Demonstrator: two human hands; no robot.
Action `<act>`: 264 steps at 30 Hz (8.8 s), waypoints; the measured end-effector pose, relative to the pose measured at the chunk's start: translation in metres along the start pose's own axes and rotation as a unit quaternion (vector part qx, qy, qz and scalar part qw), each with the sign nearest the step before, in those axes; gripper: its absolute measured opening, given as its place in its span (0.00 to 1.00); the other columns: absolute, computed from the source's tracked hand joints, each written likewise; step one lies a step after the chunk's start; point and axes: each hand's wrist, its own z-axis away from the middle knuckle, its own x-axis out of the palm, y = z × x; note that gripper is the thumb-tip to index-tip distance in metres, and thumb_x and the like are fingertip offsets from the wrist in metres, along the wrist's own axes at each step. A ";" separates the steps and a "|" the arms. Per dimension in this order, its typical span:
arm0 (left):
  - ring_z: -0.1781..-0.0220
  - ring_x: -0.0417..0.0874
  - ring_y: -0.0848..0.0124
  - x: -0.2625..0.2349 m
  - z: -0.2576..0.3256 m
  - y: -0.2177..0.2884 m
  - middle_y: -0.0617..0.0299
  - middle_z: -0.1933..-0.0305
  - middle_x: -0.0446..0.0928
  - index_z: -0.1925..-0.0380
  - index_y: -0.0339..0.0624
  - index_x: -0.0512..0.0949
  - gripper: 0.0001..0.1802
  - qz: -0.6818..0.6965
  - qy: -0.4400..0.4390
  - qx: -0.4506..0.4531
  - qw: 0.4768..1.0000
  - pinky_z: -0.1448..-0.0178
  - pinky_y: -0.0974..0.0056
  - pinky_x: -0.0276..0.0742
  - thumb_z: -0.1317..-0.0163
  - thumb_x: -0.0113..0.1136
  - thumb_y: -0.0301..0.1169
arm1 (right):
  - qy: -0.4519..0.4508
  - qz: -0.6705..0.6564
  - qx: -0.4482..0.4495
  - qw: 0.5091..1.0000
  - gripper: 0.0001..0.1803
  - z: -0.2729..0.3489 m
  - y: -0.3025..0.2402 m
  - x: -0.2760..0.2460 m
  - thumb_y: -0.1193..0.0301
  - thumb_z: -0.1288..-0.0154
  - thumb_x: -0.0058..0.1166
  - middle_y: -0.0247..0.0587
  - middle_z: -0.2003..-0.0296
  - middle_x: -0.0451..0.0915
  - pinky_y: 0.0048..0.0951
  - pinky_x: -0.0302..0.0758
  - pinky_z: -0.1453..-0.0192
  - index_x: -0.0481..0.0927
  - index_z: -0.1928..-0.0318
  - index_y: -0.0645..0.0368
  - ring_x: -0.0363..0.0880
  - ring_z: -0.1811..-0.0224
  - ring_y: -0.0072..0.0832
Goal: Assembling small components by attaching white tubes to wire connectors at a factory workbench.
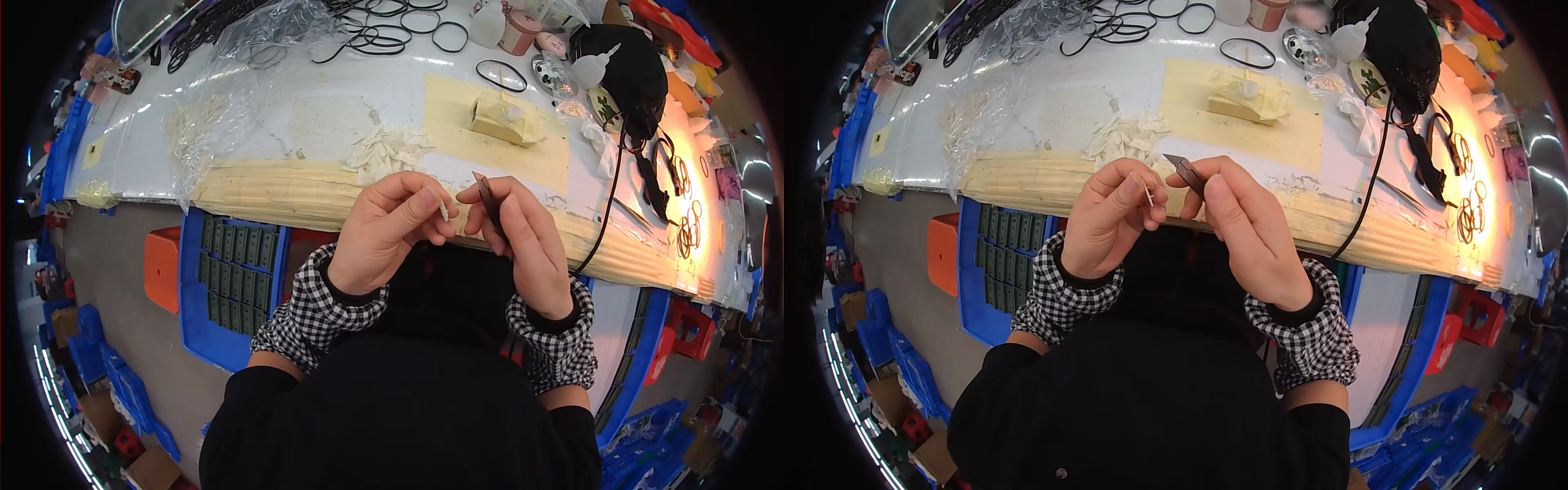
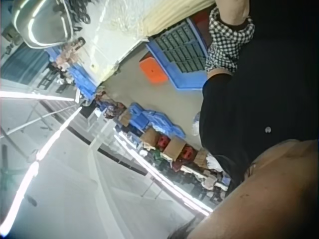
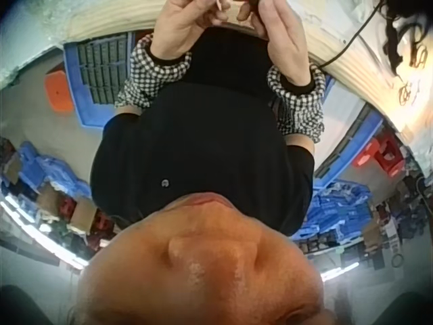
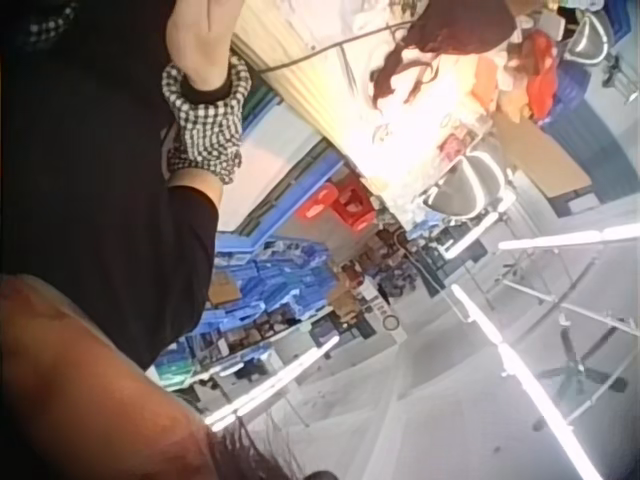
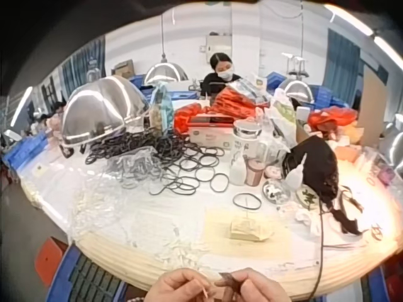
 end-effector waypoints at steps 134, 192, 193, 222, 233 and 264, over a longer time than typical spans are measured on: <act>0.76 0.64 0.84 -0.013 0.002 0.011 0.69 0.74 0.69 0.63 0.37 0.74 0.08 0.091 0.040 -0.063 0.993 0.75 0.80 0.60 0.33 0.54 0.32 | 0.025 0.201 -0.114 0.973 0.07 -0.030 0.010 0.025 0.74 0.41 0.57 0.39 0.75 0.72 0.22 0.67 0.71 0.74 0.66 0.65 0.71 0.74 0.24; 0.77 0.67 0.84 -0.019 0.001 0.008 0.65 0.72 0.72 0.66 0.39 0.73 0.05 0.074 -0.052 -0.003 0.996 0.78 0.80 0.62 0.34 0.54 0.28 | 0.073 0.553 -0.251 0.791 0.24 -0.022 0.011 0.025 0.47 0.44 0.54 0.33 0.83 0.65 0.27 0.66 0.82 0.68 0.77 0.54 0.70 0.84 0.28; 0.77 0.67 0.84 -0.020 0.001 0.008 0.65 0.72 0.72 0.66 0.39 0.73 0.05 0.075 -0.053 -0.002 0.996 0.78 0.80 0.62 0.34 0.54 0.28 | 0.070 0.557 -0.249 0.789 0.24 -0.022 0.011 0.025 0.46 0.44 0.54 0.33 0.83 0.65 0.27 0.66 0.82 0.68 0.77 0.54 0.70 0.84 0.29; 0.66 0.76 0.79 -0.021 0.005 0.028 0.64 0.65 0.76 0.55 0.38 0.72 0.10 0.054 0.156 0.035 0.986 0.63 0.76 0.74 0.31 0.49 0.31 | 0.098 0.507 -0.165 0.840 0.05 -0.062 0.035 0.002 0.72 0.46 0.57 0.37 0.72 0.73 0.35 0.72 0.70 0.77 0.67 0.56 0.76 0.73 0.38; 0.76 0.67 0.85 -0.010 0.002 0.021 0.67 0.71 0.74 0.55 0.35 0.76 0.12 -0.086 0.128 0.012 0.988 0.73 0.79 0.62 0.35 0.54 0.30 | 0.040 0.256 -0.049 0.965 0.09 -0.048 0.005 0.018 0.72 0.42 0.59 0.38 0.79 0.72 0.23 0.63 0.75 0.76 0.69 0.66 0.65 0.80 0.22; 0.76 0.63 0.84 -0.018 0.005 0.016 0.70 0.75 0.68 0.67 0.40 0.73 0.10 0.029 -0.018 -0.026 0.999 0.72 0.78 0.60 0.32 0.52 0.35 | 0.056 0.522 -0.253 0.813 0.23 -0.032 0.010 0.025 0.48 0.45 0.56 0.33 0.83 0.67 0.28 0.66 0.82 0.68 0.75 0.54 0.71 0.84 0.30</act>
